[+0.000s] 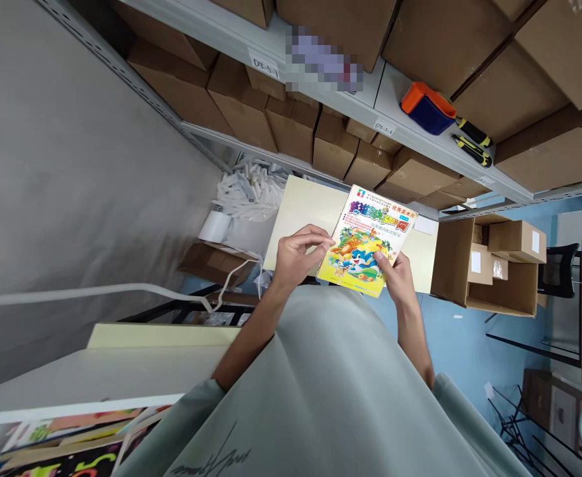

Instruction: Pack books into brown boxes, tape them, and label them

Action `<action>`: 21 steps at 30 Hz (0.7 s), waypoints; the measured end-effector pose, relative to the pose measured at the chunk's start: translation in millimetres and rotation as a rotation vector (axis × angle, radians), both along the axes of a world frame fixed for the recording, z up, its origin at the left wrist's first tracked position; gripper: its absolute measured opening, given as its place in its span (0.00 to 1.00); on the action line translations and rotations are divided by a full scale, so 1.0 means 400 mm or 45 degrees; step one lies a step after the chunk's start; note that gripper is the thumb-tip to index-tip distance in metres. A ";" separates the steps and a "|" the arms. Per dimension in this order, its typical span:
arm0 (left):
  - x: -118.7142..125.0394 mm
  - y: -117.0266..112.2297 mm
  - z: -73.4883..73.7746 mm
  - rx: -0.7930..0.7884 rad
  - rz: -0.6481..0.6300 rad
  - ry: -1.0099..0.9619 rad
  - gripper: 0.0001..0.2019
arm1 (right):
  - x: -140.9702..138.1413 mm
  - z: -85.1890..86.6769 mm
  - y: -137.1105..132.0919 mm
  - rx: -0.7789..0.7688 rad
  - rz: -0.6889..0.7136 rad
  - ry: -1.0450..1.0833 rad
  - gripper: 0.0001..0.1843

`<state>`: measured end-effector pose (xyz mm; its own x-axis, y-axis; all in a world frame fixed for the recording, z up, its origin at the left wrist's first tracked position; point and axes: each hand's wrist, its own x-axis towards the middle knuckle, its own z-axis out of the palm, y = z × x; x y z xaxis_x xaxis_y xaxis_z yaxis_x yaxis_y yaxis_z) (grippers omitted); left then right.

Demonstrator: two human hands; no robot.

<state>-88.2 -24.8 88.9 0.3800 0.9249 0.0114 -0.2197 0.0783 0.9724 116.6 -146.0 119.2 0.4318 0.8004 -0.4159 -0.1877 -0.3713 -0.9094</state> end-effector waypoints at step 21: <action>-0.003 -0.067 0.005 0.009 -0.054 -0.008 0.04 | -0.010 0.007 -0.072 0.035 -0.017 -0.010 0.33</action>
